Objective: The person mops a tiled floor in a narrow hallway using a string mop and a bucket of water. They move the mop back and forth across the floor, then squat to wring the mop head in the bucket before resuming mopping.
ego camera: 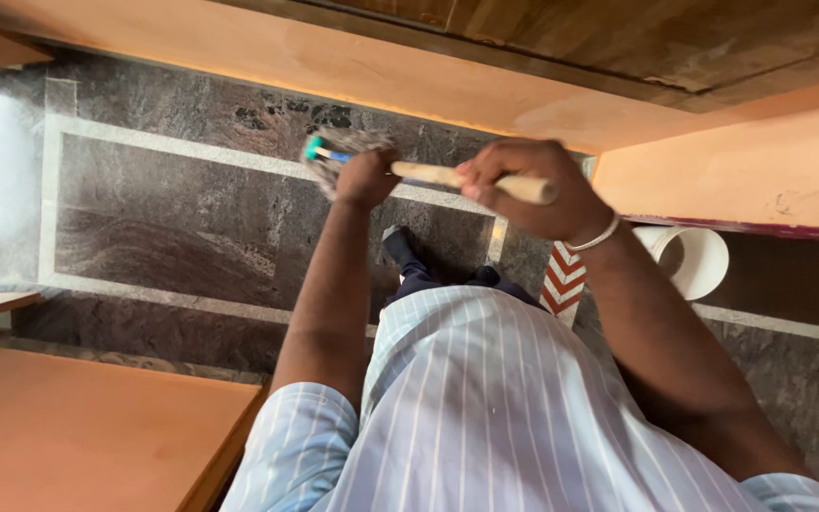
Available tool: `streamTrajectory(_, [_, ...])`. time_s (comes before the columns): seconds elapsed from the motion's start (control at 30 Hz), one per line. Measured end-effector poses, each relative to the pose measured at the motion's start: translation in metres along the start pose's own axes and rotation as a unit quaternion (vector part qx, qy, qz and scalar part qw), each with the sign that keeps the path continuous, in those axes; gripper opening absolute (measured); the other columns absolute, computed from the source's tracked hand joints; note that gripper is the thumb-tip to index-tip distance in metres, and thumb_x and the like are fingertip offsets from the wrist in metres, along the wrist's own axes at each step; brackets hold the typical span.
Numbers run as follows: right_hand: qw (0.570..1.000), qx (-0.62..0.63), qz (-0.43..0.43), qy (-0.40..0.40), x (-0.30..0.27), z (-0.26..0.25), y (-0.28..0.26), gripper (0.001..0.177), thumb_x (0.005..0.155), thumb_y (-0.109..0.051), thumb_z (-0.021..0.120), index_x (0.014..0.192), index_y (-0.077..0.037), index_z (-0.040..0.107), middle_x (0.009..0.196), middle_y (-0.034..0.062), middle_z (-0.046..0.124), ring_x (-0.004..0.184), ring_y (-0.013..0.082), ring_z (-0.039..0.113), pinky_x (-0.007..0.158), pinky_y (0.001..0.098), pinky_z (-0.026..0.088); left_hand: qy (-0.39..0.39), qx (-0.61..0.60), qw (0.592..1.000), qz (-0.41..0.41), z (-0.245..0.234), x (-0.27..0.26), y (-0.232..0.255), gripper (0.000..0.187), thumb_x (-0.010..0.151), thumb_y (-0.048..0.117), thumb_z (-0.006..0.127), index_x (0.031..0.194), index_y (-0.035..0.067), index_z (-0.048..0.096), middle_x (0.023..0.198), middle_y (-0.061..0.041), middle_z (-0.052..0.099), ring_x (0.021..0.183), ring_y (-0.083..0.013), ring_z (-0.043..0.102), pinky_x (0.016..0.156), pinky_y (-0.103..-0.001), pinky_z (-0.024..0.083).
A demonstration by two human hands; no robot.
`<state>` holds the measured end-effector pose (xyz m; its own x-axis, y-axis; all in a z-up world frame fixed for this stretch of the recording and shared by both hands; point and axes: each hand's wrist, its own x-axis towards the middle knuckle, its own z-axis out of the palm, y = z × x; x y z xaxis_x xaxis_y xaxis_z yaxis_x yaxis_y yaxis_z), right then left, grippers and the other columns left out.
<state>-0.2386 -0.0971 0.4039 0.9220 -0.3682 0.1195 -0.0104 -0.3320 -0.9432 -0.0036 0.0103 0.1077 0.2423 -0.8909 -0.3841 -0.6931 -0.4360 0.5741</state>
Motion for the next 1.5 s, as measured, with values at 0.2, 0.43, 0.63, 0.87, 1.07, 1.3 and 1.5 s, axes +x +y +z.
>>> streamTrajectory(0.2, [1.000, -0.022, 0.022, 0.001, 0.007, 0.048, 0.014, 0.013, 0.099, -0.006, 0.074, 0.090, 0.000, 0.066, 0.098, 0.0094, 0.077, 0.098, 0.0199, 0.077, 0.108, 0.0361, 0.060, 0.285, 0.052, 0.953, 0.089, 0.041, 0.006, -0.078, 0.008, 0.085, 0.020, 0.070, 0.090, 0.013, 0.072, 0.103, -0.015, 0.074, 0.109, -0.0437, 0.070, 0.095, -0.050, 0.057])
streamTrajectory(0.43, [0.987, -0.017, 0.084, 0.137, -0.033, 0.018, -0.013, 0.008, 0.099, -0.005, 0.072, 0.103, 0.002, 0.074, 0.107, 0.0149, 0.078, 0.099, 0.0188, 0.076, 0.090, 0.0308, 0.062, 0.082, -0.013, 0.996, 0.021, 0.051, 0.012, -0.007, 0.017, 0.080, 0.012, 0.066, 0.094, 0.010, 0.076, 0.095, -0.022, 0.074, 0.093, -0.0426, 0.071, 0.082, -0.051, 0.057])
streamTrajectory(0.63, [0.972, -0.084, 0.086, 0.202, -0.100, -0.027, -0.070, 0.011, 0.103, -0.003, 0.072, 0.093, 0.003, 0.072, 0.094, 0.0134, 0.077, 0.086, 0.0157, 0.075, 0.079, 0.0267, 0.062, 0.026, -0.093, 0.988, 0.121, 0.088, -0.009, 0.126, 0.019, 0.083, 0.029, 0.071, 0.090, 0.012, 0.076, 0.088, -0.019, 0.074, 0.087, -0.0419, 0.071, 0.077, -0.051, 0.057])
streamTrajectory(0.87, [0.921, -0.271, 0.155, 0.234, -0.180, -0.051, -0.115, 0.018, 0.099, -0.009, 0.076, 0.086, 0.002, 0.073, 0.074, 0.0117, 0.069, 0.063, 0.0140, 0.063, 0.061, 0.0269, 0.048, -0.064, -0.118, 0.968, 0.214, 0.202, -0.006, 0.242, 0.020, 0.086, 0.028, 0.066, 0.091, 0.011, 0.075, 0.092, -0.017, 0.076, 0.092, -0.0388, 0.072, 0.079, -0.049, 0.057])
streamTrajectory(1.07, [0.922, -0.266, 0.142, 0.245, -0.231, -0.077, -0.100, 0.018, 0.104, -0.010, 0.072, 0.090, 0.001, 0.073, 0.078, 0.0087, 0.070, 0.065, 0.0120, 0.062, 0.062, 0.0256, 0.049, -0.079, -0.154, 0.949, 0.263, 0.250, -0.003, 0.297, 0.023, 0.087, 0.029, 0.065, 0.098, 0.011, 0.074, 0.099, -0.016, 0.076, 0.097, -0.0378, 0.072, 0.083, -0.047, 0.056])
streamTrajectory(1.3, [0.949, -0.134, 0.112, 0.262, -0.254, -0.102, -0.075, 0.020, 0.109, -0.008, 0.066, 0.094, 0.004, 0.070, 0.088, 0.0084, 0.075, 0.078, 0.0096, 0.070, 0.078, 0.0253, 0.057, -0.137, -0.084, 0.971, 0.176, 0.185, -0.023, 0.306, 0.028, 0.092, 0.038, 0.064, 0.099, 0.013, 0.074, 0.100, -0.013, 0.077, 0.097, -0.0311, 0.074, 0.087, -0.046, 0.055])
streamTrajectory(1.5, [0.971, -0.031, 0.121, 0.206, -0.216, -0.092, -0.060, 0.015, 0.106, -0.007, 0.065, 0.098, 0.004, 0.071, 0.094, 0.0089, 0.075, 0.083, 0.0107, 0.068, 0.078, 0.0244, 0.057, -0.065, -0.069, 0.983, 0.158, 0.144, -0.034, 0.232, 0.026, 0.084, 0.031, 0.069, 0.103, 0.014, 0.075, 0.097, -0.016, 0.076, 0.095, -0.0367, 0.072, 0.084, -0.048, 0.056])
